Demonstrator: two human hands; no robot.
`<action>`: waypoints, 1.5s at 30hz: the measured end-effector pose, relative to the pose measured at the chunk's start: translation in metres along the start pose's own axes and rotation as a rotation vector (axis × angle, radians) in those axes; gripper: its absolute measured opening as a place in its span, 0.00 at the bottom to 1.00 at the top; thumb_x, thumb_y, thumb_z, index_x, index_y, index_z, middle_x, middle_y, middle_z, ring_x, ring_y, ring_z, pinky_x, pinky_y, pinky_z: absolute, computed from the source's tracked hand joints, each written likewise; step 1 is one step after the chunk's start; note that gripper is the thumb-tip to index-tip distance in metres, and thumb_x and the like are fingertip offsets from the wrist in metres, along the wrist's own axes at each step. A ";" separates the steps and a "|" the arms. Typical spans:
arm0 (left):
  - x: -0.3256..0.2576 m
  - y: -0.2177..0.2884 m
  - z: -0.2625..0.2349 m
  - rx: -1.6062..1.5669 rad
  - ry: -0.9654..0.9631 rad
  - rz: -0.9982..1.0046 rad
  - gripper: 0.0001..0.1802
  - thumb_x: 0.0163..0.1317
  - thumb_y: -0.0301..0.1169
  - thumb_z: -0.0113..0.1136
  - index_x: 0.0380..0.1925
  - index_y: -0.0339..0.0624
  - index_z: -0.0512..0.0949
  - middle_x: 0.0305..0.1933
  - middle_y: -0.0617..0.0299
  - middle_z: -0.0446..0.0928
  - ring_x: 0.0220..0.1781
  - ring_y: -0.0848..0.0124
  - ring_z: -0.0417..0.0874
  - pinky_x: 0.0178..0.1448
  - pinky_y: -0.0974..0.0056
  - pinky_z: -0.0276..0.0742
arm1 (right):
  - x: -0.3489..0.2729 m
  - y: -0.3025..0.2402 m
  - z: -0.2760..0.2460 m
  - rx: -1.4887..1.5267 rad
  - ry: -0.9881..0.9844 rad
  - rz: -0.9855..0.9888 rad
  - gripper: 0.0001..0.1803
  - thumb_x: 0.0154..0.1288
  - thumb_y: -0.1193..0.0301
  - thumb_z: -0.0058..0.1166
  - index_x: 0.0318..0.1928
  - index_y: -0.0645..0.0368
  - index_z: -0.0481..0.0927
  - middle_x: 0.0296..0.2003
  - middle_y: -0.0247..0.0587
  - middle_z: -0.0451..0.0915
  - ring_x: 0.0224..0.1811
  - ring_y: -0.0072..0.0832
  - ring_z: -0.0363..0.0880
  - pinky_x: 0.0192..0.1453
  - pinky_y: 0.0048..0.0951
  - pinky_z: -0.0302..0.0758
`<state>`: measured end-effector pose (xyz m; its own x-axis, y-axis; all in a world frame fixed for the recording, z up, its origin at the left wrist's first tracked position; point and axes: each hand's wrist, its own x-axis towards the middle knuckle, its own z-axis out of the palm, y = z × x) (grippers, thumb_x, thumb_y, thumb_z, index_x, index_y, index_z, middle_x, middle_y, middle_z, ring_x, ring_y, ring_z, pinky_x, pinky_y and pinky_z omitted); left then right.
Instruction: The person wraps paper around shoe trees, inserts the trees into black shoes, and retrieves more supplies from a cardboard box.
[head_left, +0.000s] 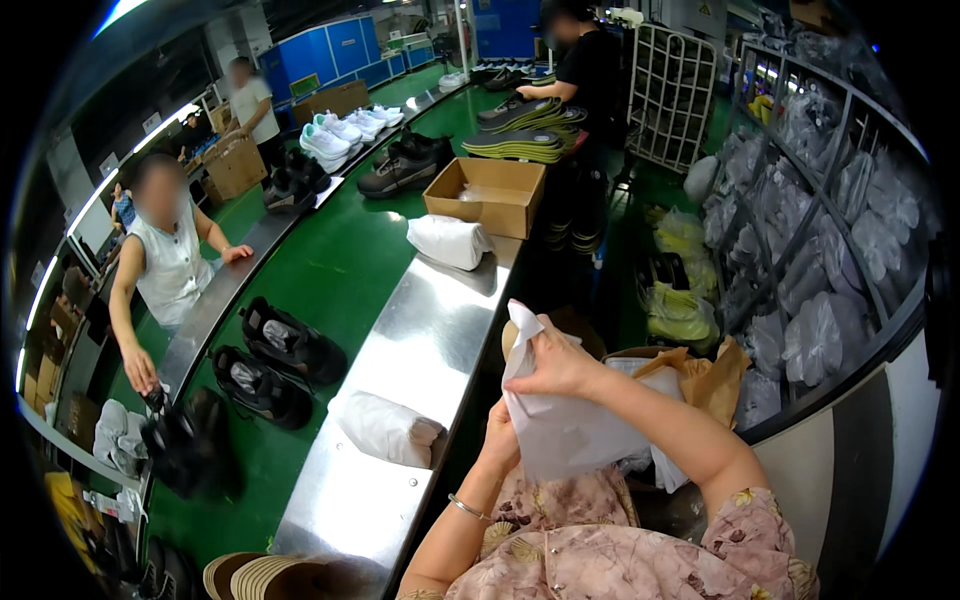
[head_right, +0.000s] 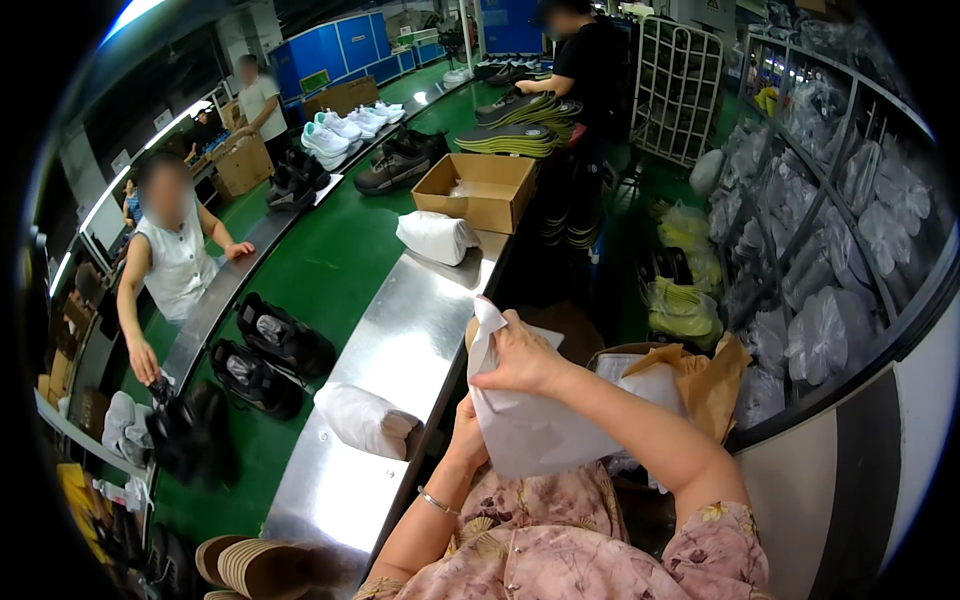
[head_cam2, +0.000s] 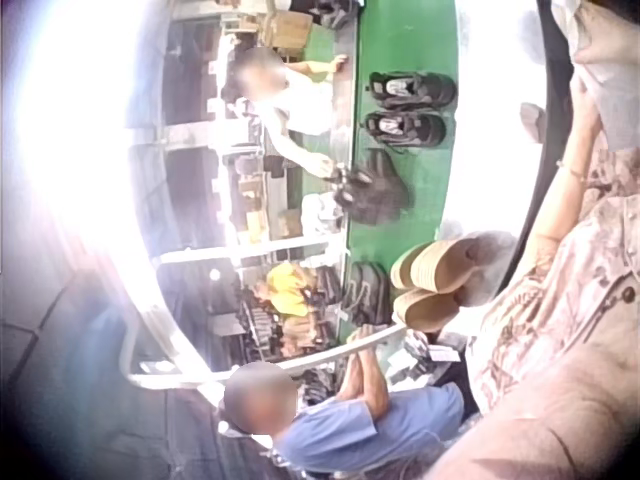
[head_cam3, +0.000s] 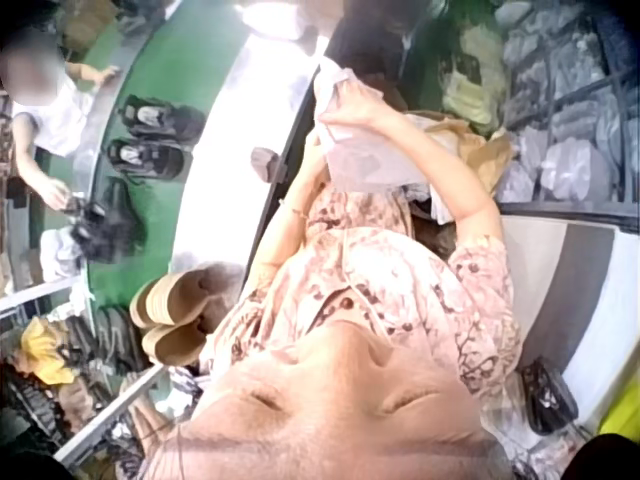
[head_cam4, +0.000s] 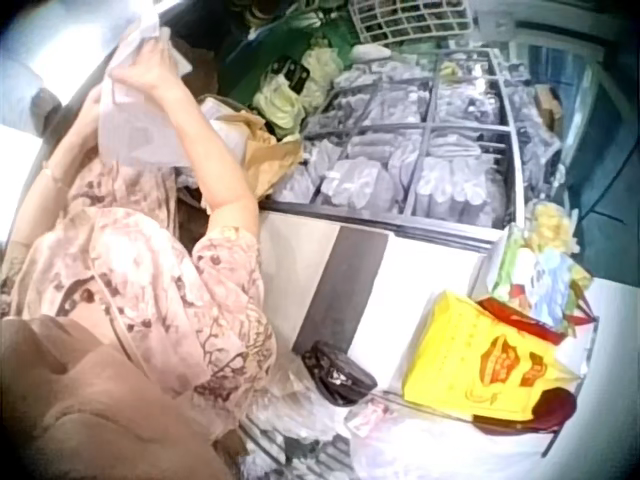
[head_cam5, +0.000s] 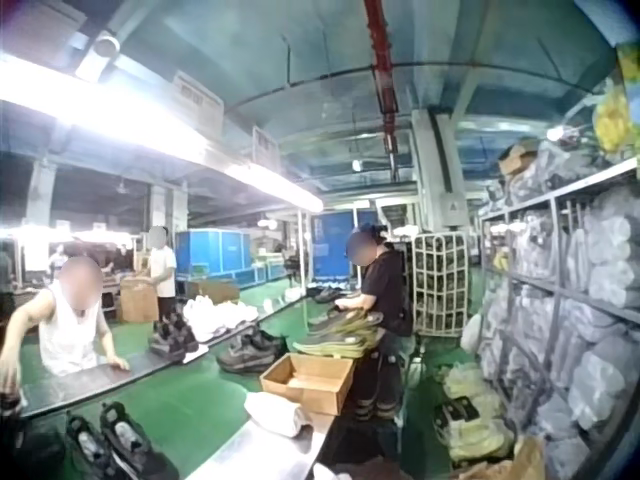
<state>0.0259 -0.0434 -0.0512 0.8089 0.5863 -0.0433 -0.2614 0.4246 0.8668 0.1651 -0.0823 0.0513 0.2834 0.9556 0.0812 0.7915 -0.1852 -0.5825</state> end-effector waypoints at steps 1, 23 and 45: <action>0.002 0.007 0.000 0.062 0.021 0.026 0.13 0.61 0.24 0.53 0.46 0.36 0.74 0.42 0.64 0.77 0.44 0.75 0.77 0.50 0.70 0.73 | -0.001 -0.002 0.002 -0.032 0.013 0.042 0.59 0.42 0.53 0.64 0.69 0.56 0.42 0.51 0.56 0.62 0.55 0.53 0.64 0.58 0.43 0.64; -0.008 0.043 0.036 0.207 0.436 0.308 0.21 0.70 0.41 0.41 0.50 0.34 0.67 0.46 0.59 0.72 0.46 0.74 0.71 0.48 0.70 0.67 | 0.006 -0.025 0.016 -0.454 0.481 0.129 0.57 0.42 0.62 0.65 0.69 0.55 0.41 0.53 0.61 0.58 0.53 0.54 0.61 0.52 0.52 0.61; -0.003 0.079 0.022 -0.320 -0.126 0.081 0.46 0.50 0.59 0.61 0.58 0.35 0.62 0.56 0.55 0.70 0.56 0.65 0.72 0.60 0.60 0.68 | -0.037 0.001 0.016 1.535 0.163 0.173 0.17 0.71 0.61 0.39 0.46 0.62 0.73 0.41 0.35 0.77 0.42 0.22 0.74 0.48 0.24 0.71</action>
<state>0.0144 -0.0274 0.0282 0.8322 0.5458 0.0984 -0.4631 0.5863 0.6647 0.1468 -0.1147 0.0350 0.4440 0.8948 -0.0470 -0.5215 0.2154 -0.8256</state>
